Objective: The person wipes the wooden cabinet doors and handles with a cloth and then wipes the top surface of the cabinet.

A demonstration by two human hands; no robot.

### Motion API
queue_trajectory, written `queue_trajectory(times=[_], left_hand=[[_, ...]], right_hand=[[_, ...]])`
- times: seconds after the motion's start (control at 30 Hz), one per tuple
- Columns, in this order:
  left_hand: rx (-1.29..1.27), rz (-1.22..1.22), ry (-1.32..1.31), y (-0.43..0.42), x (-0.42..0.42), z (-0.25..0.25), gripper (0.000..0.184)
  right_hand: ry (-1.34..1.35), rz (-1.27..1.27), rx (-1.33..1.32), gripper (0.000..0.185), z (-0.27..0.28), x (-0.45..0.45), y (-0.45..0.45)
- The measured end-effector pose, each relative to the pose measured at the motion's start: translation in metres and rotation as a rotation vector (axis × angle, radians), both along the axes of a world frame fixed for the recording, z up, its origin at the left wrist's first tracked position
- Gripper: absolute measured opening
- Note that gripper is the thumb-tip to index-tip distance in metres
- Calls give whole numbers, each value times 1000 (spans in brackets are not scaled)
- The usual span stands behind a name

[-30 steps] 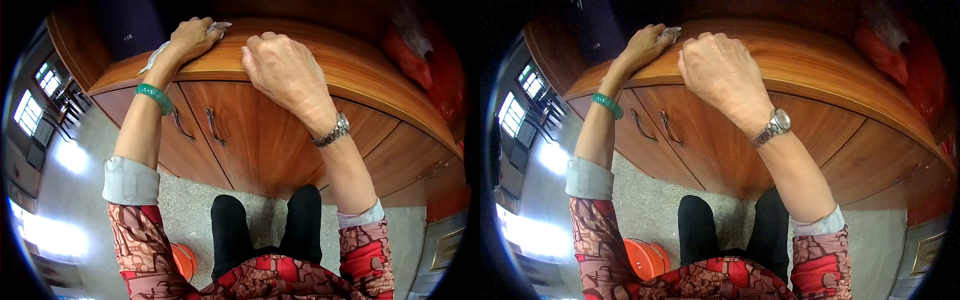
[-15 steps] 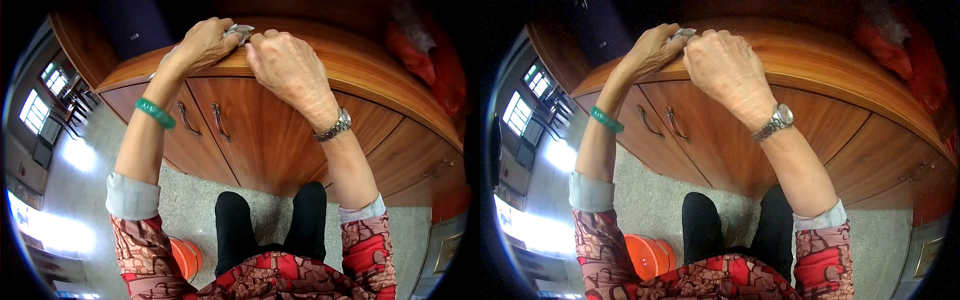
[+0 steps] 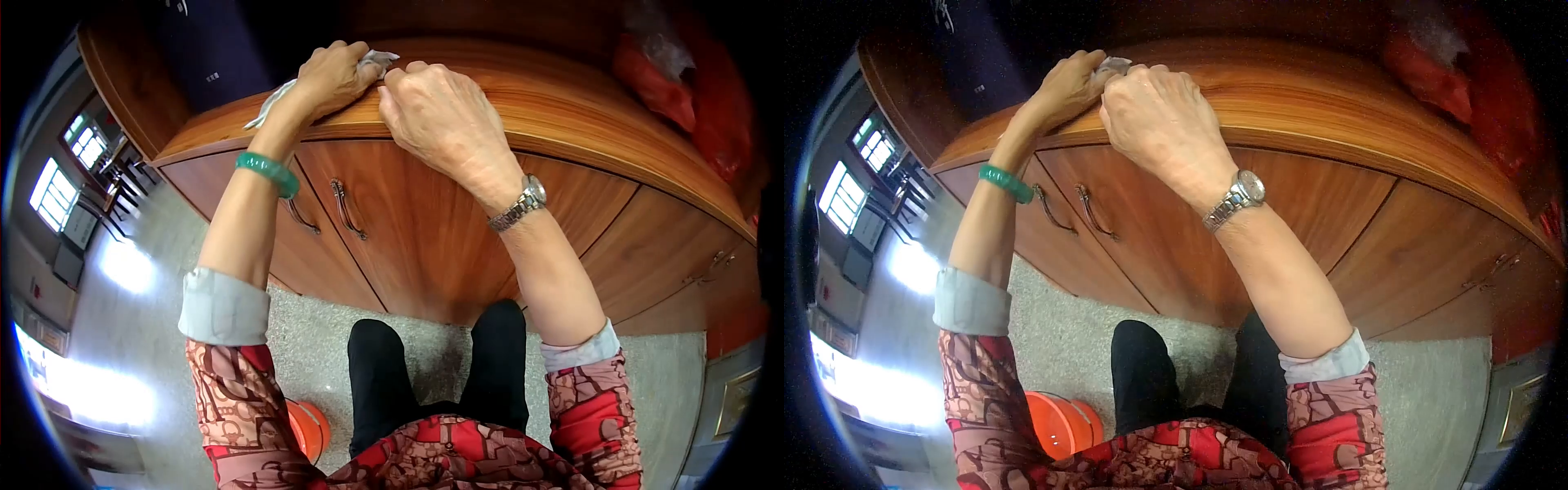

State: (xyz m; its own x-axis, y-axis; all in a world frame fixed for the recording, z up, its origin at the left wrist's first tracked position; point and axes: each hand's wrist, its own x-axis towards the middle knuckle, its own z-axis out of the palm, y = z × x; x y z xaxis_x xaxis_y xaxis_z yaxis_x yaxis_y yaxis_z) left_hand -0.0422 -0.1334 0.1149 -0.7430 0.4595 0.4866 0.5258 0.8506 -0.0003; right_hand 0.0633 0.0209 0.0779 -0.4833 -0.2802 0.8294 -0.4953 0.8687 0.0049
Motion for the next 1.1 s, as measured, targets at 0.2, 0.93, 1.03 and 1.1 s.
queue_trajectory(times=[0.2, 0.93, 1.03, 1.1], left_hand=[[24, -186, 79, 0, 38, -6, 35], [49, -103, -71, 2, -4, -1, 38], [39, -165, -102, -4, 19, 6, 39], [64, -230, -42, -7, 40, 4, 36]], right_hand=[[15, 56, -29, 20, -4, -5, 4], [30, 23, 3, 24, -5, -3, 4], [65, 41, -15, 23, -2, -1, 3], [40, 37, -14, 23, -1, 0, 2]])
